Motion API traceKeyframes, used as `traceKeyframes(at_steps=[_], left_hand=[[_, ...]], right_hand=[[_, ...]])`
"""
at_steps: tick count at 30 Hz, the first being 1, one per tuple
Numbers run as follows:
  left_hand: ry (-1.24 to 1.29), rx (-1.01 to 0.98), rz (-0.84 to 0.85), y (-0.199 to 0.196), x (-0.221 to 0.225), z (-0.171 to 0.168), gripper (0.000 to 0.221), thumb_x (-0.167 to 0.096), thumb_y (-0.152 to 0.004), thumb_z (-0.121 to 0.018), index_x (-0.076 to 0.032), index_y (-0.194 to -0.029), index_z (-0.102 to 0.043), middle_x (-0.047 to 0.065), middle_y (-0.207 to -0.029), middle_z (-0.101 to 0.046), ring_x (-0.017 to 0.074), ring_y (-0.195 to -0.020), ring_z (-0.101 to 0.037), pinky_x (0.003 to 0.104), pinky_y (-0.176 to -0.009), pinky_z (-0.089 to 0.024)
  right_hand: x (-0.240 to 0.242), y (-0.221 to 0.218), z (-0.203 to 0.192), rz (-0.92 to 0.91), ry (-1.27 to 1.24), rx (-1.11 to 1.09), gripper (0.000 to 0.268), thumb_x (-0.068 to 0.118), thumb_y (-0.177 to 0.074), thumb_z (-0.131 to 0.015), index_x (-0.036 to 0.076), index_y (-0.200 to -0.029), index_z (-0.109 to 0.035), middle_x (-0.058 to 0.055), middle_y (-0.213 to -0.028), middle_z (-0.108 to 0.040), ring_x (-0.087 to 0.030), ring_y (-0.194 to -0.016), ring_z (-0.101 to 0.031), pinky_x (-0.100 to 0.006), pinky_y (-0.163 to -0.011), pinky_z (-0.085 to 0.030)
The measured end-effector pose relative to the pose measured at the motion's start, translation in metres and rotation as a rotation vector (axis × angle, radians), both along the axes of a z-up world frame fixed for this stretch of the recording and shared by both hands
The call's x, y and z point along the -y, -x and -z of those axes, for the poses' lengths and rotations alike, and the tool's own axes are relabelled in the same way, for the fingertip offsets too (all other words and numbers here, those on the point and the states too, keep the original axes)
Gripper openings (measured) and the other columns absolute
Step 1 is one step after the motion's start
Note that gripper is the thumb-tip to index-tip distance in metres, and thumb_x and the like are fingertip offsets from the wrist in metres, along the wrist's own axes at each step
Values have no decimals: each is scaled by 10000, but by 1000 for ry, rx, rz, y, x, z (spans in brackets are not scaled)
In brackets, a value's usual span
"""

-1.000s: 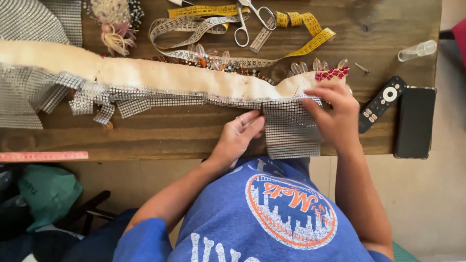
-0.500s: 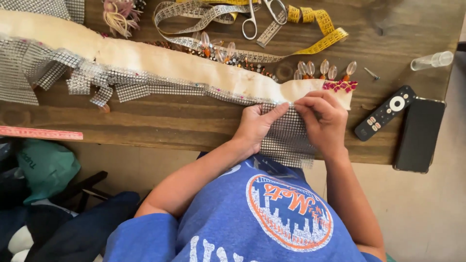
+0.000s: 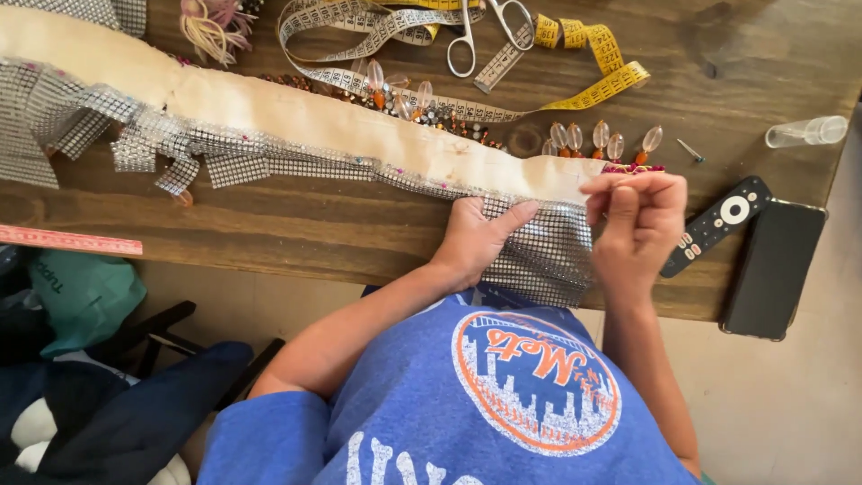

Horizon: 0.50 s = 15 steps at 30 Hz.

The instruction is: Hand-sewing a decorative mesh trim onto a fabric strap for a bag

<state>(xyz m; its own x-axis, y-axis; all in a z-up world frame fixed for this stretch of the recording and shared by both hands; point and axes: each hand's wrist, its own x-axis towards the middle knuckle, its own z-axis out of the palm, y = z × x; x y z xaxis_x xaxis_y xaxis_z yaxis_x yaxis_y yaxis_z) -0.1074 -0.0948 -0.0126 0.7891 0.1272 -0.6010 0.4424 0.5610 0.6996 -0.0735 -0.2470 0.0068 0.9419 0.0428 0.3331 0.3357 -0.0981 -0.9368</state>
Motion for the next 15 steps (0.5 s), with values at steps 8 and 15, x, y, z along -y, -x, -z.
traceKeyframes(at_steps=[8, 15], left_hand=[[-105, 61, 85, -11, -4, -27, 398, -192, -731, -904, -65, -624, -543, 26, -497, -530, 14, -385, -469, 209, -360, -436], [32, 65, 194, 3, -11, 13, 186, -128, -850, -810, -86, -712, -693, 56, -740, -755, 125, -637, -702, 276, -543, -569]], right_hand=[[-9, 3, -31, -88, 46, -33, 99, 26, -1147, -385, -60, -1103, -362, -246, -845, -706, -247, -592, -695, -374, -575, -590], [6, 6, -54, -15, 322, -211, 79, -65, -1085, -632, -13, -1028, -619, -133, -897, -658, -152, -749, -655, -243, -703, -527]])
